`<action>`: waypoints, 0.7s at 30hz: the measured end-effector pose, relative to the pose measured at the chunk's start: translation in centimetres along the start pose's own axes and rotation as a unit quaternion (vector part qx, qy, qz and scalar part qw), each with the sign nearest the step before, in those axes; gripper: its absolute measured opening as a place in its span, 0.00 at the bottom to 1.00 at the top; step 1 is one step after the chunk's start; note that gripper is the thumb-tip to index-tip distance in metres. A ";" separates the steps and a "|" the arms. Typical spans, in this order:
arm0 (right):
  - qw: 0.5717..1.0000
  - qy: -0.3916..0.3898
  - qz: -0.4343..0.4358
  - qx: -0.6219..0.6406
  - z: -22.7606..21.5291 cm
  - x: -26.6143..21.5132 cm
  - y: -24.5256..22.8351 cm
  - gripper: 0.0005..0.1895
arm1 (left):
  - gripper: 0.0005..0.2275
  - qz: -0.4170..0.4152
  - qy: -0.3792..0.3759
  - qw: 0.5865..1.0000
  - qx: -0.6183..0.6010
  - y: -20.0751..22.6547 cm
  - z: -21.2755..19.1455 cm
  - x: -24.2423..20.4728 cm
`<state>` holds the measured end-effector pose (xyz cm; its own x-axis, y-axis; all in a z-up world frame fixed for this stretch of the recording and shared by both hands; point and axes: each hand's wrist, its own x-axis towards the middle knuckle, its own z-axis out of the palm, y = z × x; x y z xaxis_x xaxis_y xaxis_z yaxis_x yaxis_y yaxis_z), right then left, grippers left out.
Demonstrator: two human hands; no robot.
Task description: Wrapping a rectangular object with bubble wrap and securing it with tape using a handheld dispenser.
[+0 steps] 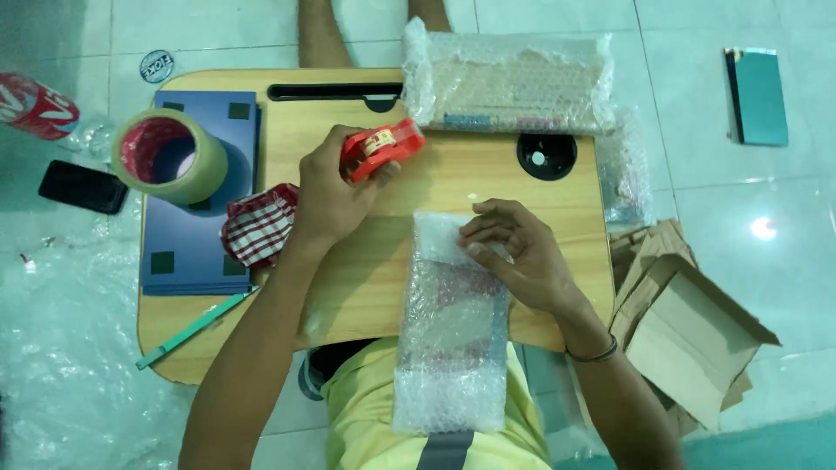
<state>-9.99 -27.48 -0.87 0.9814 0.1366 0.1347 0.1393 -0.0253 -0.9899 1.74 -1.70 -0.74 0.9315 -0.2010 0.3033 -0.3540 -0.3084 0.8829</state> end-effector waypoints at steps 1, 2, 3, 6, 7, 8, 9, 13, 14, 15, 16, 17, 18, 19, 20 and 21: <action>1.000 0.006 0.002 0.002 0.0 -0.1 0.0 0.26 | 0.20 0.000 -0.006 1.000 0.000 0.0 0.2 -0.1; 1.000 0.003 0.000 -0.002 -0.1 -0.1 0.1 0.24 | 0.20 0.004 -0.001 0.999 0.033 0.1 0.3 -0.1; 1.000 0.000 -0.001 -0.005 -0.1 0.0 0.0 0.22 | 0.19 0.009 0.004 0.998 0.065 0.1 0.4 -0.1; 1.000 0.012 0.020 -0.004 0.1 0.0 -0.5 0.22 | 0.24 -0.036 -0.018 0.987 0.158 0.9 0.0 -0.1; 1.000 0.015 0.019 -0.003 0.1 -0.1 -0.6 0.22 | 0.24 -0.033 -0.020 0.987 0.159 1.0 -0.1 -0.1; 1.000 0.014 0.024 0.001 0.1 -0.1 -0.6 0.22 | 0.25 -0.041 -0.033 0.981 0.185 1.0 -0.4 0.0; 0.999 0.014 0.030 0.005 0.1 0.0 -0.6 0.22 | 0.25 -0.048 -0.046 0.975 0.211 1.1 -0.7 0.1; 0.999 0.008 0.039 -0.007 -0.1 0.0 -0.6 0.21 | 0.22 -0.086 -0.100 0.959 0.250 2.1 -2.0 0.4; 0.999 0.007 0.036 -0.011 -0.1 0.0 -0.6 0.20 | 0.23 -0.082 -0.115 0.955 0.261 2.1 -2.3 0.4; 0.999 0.005 0.032 -0.015 -0.1 -0.1 -0.7 0.20 | 0.25 -0.078 -0.131 0.950 0.271 2.2 -2.6 0.5; 1.000 0.007 0.022 -0.018 -0.1 -0.1 -0.8 0.20 | 0.25 -0.069 -0.125 0.951 0.272 2.9 -2.5 0.4; 1.000 0.004 0.028 -0.013 -0.2 -0.2 -0.9 0.19 | 0.31 -0.034 -0.114 0.957 0.265 3.7 -2.4 0.2; 0.999 0.001 0.036 -0.005 0.0 -0.3 -1.1 0.18 | 0.37 0.000 -0.104 0.960 0.258 4.5 -2.6 -0.1; 1.000 0.003 0.028 -0.006 -0.2 0.1 -1.3 0.18 | 0.37 0.008 -0.101 0.960 0.260 5.5 -2.0 0.7; 0.999 -0.007 0.020 -0.033 -0.2 -0.1 -1.4 0.18 | 0.30 0.060 -0.145 0.968 0.194 6.2 -1.4 0.6; 0.998 -0.017 0.012 -0.060 -0.2 -0.2 -1.4 0.18 | 0.23 0.111 -0.188 0.968 0.126 6.8 -0.8 0.6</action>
<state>-10.38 -27.64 0.51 0.9798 0.1688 0.1073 0.1328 -0.1477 -0.9801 -0.07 -3.16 5.76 0.7507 -0.5974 0.2819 -0.5953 -0.4269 0.6807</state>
